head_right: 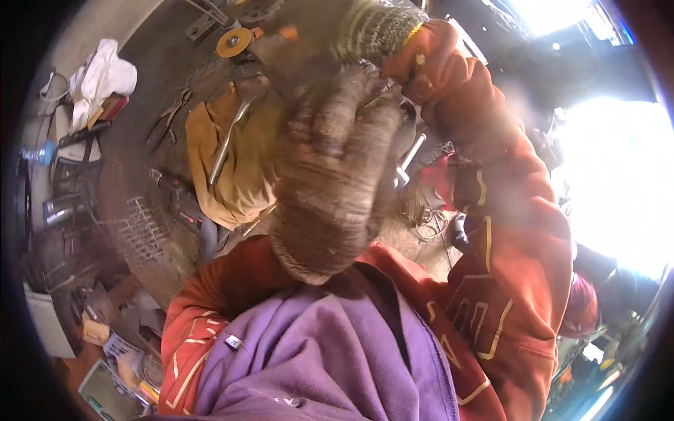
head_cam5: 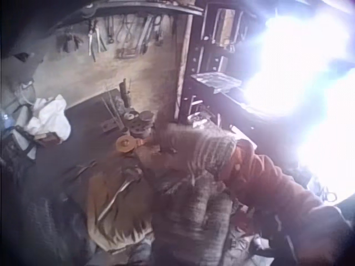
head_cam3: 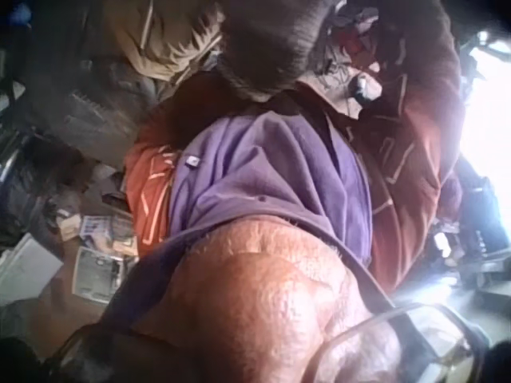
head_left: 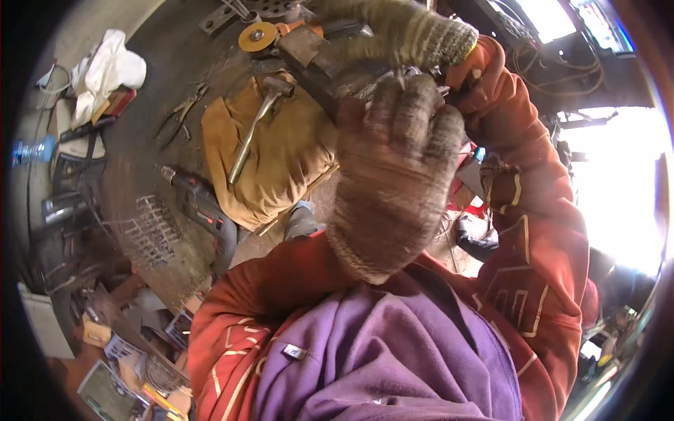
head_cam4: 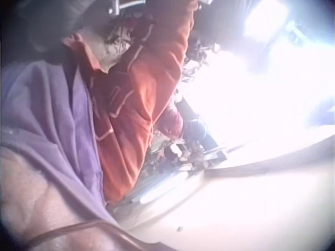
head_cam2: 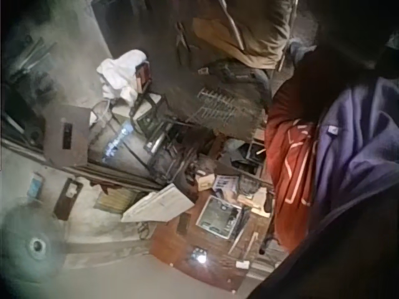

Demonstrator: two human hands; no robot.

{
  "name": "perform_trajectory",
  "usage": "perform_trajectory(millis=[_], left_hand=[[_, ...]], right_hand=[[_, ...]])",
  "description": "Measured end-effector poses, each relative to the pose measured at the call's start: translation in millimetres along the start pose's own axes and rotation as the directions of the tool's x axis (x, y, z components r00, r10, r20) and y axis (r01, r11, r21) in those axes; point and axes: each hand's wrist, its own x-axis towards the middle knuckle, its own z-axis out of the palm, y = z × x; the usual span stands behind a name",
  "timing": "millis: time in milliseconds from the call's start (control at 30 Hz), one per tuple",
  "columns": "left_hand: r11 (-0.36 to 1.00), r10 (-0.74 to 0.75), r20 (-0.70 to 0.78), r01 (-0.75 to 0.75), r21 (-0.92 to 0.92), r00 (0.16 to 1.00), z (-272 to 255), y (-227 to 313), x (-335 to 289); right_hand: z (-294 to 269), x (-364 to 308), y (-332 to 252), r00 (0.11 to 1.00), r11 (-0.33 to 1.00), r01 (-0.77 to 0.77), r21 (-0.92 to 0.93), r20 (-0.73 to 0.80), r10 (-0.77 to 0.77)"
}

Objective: The person uses a hand-operated pipe threader to cut threads onto the ends of thin metal pipes, rotating the tool around the pipe while it is held in a vise.

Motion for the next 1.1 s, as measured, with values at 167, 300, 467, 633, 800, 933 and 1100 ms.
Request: perform_trajectory(millis=[167, 300, 467, 633, 800, 933, 1100], left_hand=[[1.000, -0.016, -0.053, 0.015, -0.004, 0.998, -23.3, -38.3, -8.2], [0.974, -0.011, -0.068, -0.005, -0.225, 0.998, -19.2, -122.4, 39.7], [0.808, 0.493, 0.411, -0.229, -0.542, 0.767, 44.0, -140.6, 131.0], [0.900, 0.216, 0.221, -0.106, -0.423, 0.951, 10.6, -123.0, 93.8], [0.992, -0.050, -0.029, 0.046, -0.117, 0.998, -50.6, -73.5, -10.5], [0.993, -0.079, -0.094, 0.069, -0.098, 0.992, -34.1, -81.3, -32.6], [0.983, 0.170, 0.014, -0.168, -0.077, 0.985, 4.1, -154.8, 51.2]], right_hand=[[6.8, -30.3, 4.2, 0.977, 0.952, -0.110, 0.286, 0.209, 0.050], [24.9, -101.6, -47.0, 0.942, 0.948, -0.236, 0.216, -0.189, 0.278], [86.4, -74.4, -179.5, 0.856, 0.929, -0.366, -0.053, -0.410, 0.314], [66.0, -63.1, -134.4, 0.820, 0.965, -0.247, -0.089, -0.550, 0.159], [-5.7, -30.7, -35.7, 0.768, 0.950, -0.156, -0.270, -0.638, -0.056], [8.5, -71.3, 17.5, 0.979, 0.924, -0.151, 0.351, -0.073, 0.188], [57.4, -102.2, -54.6, 0.797, 0.869, -0.128, 0.478, -0.471, 0.377]])
